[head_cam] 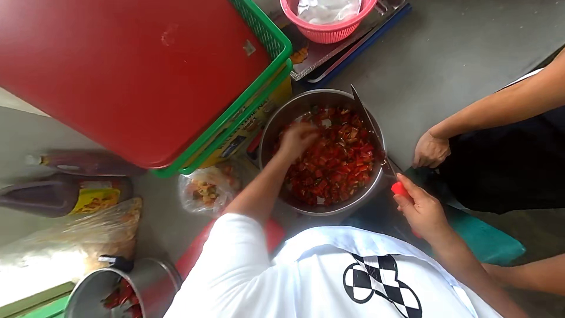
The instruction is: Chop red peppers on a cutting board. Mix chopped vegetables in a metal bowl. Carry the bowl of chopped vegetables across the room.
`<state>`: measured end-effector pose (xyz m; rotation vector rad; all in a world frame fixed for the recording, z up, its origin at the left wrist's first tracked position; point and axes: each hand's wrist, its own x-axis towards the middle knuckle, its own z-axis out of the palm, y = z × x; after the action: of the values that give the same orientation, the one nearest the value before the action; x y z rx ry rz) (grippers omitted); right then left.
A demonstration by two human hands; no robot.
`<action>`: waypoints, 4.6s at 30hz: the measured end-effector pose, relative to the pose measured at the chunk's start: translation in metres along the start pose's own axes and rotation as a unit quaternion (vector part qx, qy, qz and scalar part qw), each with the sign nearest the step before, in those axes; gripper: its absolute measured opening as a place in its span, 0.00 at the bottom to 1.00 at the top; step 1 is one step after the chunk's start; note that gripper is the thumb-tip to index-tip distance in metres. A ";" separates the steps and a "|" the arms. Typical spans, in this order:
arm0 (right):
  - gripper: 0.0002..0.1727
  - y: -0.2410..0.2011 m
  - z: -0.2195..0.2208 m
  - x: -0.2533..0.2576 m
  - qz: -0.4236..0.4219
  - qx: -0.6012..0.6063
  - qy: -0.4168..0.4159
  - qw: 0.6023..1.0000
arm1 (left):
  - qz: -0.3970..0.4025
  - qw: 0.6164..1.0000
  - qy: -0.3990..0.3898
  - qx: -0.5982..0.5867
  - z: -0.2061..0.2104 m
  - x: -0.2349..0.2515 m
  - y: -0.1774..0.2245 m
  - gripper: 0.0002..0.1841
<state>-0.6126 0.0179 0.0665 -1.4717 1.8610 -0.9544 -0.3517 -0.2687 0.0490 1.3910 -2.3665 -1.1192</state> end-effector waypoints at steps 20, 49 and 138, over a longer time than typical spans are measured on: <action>0.26 -0.019 0.013 0.007 0.025 -0.059 -0.090 0.994 | -0.237 0.901 0.168 -0.323 0.033 0.052 0.000 0.21; 0.26 0.000 0.003 -0.004 0.007 -0.062 -0.029 0.998 | -0.173 0.982 0.012 0.071 0.020 0.090 -0.005 0.17; 0.27 0.010 -0.009 -0.016 0.022 0.028 -0.037 0.999 | -0.166 0.984 -0.065 0.004 -0.055 -0.016 0.031 0.18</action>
<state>-0.6221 0.0367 0.0638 -1.4082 1.7915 -0.9111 -0.3370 -0.2756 0.1121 1.8178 -2.2799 -1.3186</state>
